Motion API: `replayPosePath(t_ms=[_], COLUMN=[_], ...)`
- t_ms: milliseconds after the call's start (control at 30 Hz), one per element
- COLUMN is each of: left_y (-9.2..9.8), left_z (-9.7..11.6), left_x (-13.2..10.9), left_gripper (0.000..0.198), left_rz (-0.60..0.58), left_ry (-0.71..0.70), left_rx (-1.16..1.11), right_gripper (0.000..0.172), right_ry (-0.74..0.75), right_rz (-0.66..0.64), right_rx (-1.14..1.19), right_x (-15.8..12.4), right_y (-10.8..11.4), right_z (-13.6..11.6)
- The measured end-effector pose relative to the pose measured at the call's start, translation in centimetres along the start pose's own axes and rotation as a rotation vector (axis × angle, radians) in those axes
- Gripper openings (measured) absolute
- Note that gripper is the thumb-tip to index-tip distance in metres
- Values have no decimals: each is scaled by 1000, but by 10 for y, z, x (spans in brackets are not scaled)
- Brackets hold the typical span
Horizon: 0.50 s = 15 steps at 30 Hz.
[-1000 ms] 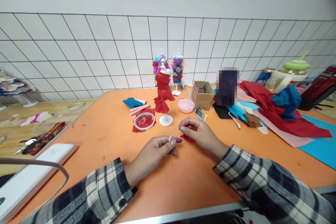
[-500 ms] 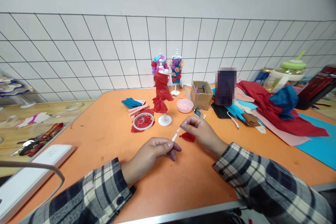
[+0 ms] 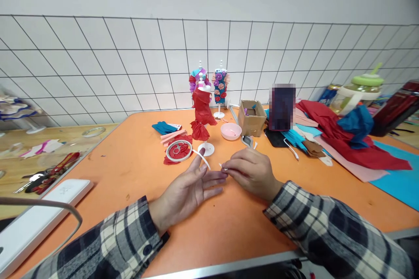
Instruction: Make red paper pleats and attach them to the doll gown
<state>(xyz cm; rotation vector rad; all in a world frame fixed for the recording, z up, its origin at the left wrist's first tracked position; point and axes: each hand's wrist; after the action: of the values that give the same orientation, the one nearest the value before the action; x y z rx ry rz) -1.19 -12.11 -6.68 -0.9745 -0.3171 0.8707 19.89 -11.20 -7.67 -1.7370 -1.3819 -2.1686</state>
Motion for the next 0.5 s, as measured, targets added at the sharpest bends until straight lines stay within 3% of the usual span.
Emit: replayPosePath(t_ms=[100,500], left_y=[2,2], left_z=[-3,-6], left_x=[0,7], left_gripper=[74,94], left_rz=[51,76], left_ry=[-32,-186], left_rx=[74,386], right_gripper=[14,21], right_ry=[132,245], right_rz=[-47,-131], right_rx=[-48,-7], right_x=[-2,3], right_y=[2,0], right_z=[1,-5])
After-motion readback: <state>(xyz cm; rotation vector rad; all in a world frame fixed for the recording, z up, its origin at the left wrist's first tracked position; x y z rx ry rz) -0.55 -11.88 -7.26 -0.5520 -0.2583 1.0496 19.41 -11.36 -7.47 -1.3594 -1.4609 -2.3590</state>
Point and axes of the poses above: each hand's wrist, its own x-axis towards the middle knuckle, its own y-axis out of the back of the hand, z = x × y, and after that the axes turned 15 degrees about -x, right-handed
